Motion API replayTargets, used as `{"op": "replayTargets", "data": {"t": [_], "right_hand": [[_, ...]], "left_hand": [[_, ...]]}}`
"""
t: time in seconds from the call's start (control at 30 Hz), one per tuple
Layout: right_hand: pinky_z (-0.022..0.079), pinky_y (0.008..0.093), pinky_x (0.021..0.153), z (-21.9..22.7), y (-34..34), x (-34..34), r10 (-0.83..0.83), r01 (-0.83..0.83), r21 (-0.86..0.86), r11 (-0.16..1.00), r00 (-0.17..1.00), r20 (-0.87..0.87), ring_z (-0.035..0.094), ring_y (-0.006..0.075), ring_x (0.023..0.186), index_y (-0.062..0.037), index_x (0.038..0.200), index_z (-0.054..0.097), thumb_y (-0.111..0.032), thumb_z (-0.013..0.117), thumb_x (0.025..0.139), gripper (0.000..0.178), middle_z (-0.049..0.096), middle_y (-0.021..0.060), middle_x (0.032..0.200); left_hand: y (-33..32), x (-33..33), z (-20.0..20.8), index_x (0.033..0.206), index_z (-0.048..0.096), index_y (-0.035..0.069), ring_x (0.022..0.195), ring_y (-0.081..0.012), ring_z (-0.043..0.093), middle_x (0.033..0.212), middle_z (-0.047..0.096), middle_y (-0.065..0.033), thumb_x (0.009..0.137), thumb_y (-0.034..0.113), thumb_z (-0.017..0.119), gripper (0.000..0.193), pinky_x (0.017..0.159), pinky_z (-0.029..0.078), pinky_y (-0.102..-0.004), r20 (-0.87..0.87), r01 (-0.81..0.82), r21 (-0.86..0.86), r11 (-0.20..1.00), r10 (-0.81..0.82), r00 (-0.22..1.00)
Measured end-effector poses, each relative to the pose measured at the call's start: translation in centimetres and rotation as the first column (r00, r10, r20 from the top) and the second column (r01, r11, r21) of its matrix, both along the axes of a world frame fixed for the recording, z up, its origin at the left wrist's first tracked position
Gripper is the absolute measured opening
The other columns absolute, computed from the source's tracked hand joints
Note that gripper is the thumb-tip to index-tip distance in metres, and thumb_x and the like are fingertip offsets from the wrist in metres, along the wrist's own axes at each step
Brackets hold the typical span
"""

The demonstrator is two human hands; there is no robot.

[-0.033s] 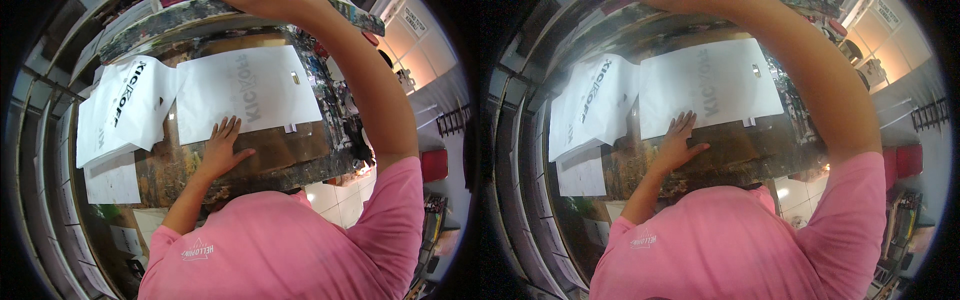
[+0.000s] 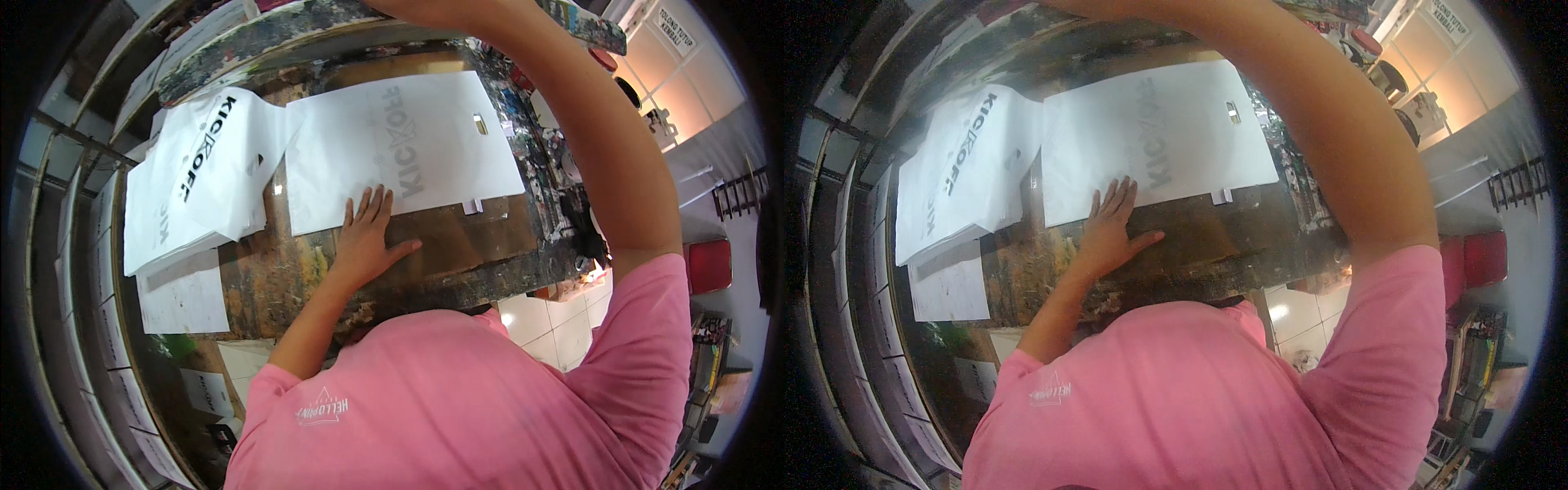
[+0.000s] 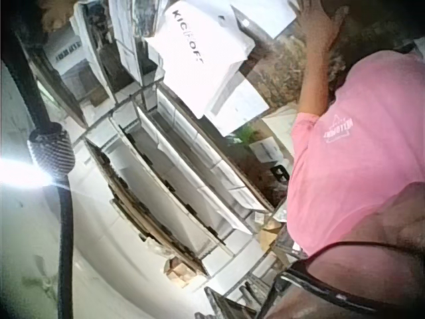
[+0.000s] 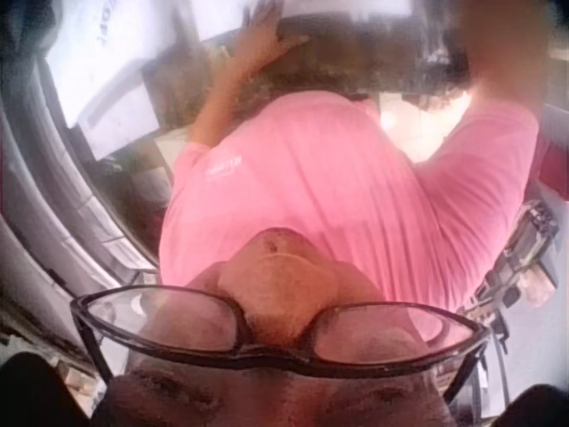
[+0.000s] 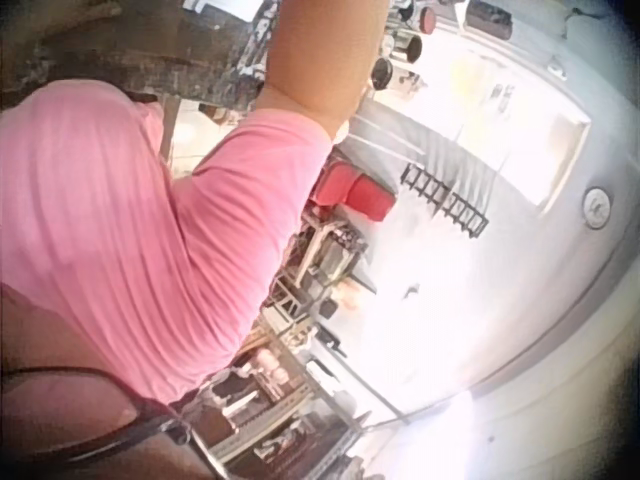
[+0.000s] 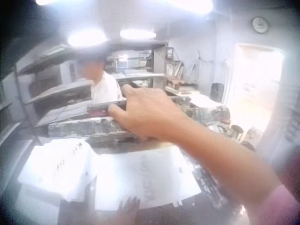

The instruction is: The person places a white plastic bag on a press, lowers the printing screen, pulls a squeegee across it to apply ink, and then sets the printed bag on a drying rack.

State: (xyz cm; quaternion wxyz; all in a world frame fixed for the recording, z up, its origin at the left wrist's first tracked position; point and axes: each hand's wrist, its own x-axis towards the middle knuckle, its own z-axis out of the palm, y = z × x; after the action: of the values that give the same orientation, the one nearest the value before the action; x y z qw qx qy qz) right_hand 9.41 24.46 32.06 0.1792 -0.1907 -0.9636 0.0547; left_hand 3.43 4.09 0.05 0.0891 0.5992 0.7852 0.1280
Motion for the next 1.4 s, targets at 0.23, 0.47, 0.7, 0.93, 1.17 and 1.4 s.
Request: {"op": "replayTargets", "data": {"t": [0.23,0.47,0.7,0.93,1.17,1.4], "right_hand": [[0.049,0.0325,0.053,0.3,-0.8,2.3,-0.078,0.078,-0.025,0.997,0.997,0.008,0.059,0.0183,0.069,0.0101,0.134,0.053,-0.042,0.041,0.097,0.065,0.071,0.0155,0.09],[0.049,0.0356,0.058,-4.8,2.4,-0.7,-0.06,0.121,0.249,0.961,0.969,-0.239,0.056,0.0154,0.065,0.0043,0.119,0.059,-0.041,0.046,0.097,0.052,0.065,0.0074,0.076],[0.046,0.0448,0.083,-16.1,-3.1,6.0,0.176,-0.135,0.271,0.953,0.975,-0.135,0.064,0.0326,0.08,-0.0091,0.092,0.066,-0.042,0.068,0.089,0.033,0.065,0.013,0.079],[0.052,0.0434,0.077,-28.3,-7.1,9.7,0.157,-0.098,-0.27,0.958,0.965,0.208,0.061,0.0301,0.089,-0.0088,0.11,0.068,-0.033,0.076,0.083,0.037,0.064,0.009,0.095],[0.053,0.0434,0.076,-32.2,-1.2,4.0,0.181,-0.175,-0.119,0.977,0.982,0.047,0.06,0.0305,0.092,-0.008,0.113,0.062,-0.027,0.08,0.076,0.045,0.059,0.0088,0.096],[0.056,0.045,0.073,-35.3,12.5,-8.9,0.139,-0.132,0.082,0.988,0.988,-0.074,0.063,0.0311,0.094,-0.0117,0.101,0.064,-0.036,0.074,0.086,0.031,0.061,0.0082,0.096]], "left_hand": [[-1.9,-2.5,-1.8,0.157,0.022,-0.009,0.156,-0.0385,0.01,0.165,0.02,-0.0261,0.075,0.087,0.057,0.131,0.122,-0.003,-0.0625,-0.191,-0.277,0.051,0.959,0.282,0.94],[-7.1,-6.0,1.7,0.157,0.016,-0.01,0.155,-0.0409,0.014,0.165,0.019,-0.0283,0.08,0.088,0.049,0.129,0.123,-0.001,-0.062,-0.011,-0.314,0.264,0.912,0.329,0.944],[-6.5,-1.0,12.1,0.153,0.024,-0.009,0.14,-0.04,0.042,0.15,0.04,-0.026,0.078,0.095,0.039,0.129,0.122,0.027,-0.0519,0.704,-0.722,0.159,0.673,-0.59,-0.395],[-9.2,0.1,-0.8,0.149,0.026,-0.012,0.133,-0.0393,0.049,0.142,0.046,-0.03,0.083,0.092,0.034,0.123,0.116,0.038,-0.0525,0.778,-0.633,-0.388,0.67,-0.13,-0.615],[-9.9,0.7,-3.2,0.134,0.045,-0.012,0.12,-0.0363,0.061,0.124,0.061,-0.0263,0.086,0.091,0.024,0.116,0.11,0.045,-0.0534,0.872,-0.673,-0.331,0.661,-0.058,-0.486],[-10.2,0.9,-3.2,0.13,0.052,-0.012,0.119,-0.0406,0.062,0.126,0.063,-0.0271,0.084,0.093,0.019,0.119,0.108,0.046,-0.0552,0.851,-0.7,-0.372,0.61,-0.076,-0.519]]}}
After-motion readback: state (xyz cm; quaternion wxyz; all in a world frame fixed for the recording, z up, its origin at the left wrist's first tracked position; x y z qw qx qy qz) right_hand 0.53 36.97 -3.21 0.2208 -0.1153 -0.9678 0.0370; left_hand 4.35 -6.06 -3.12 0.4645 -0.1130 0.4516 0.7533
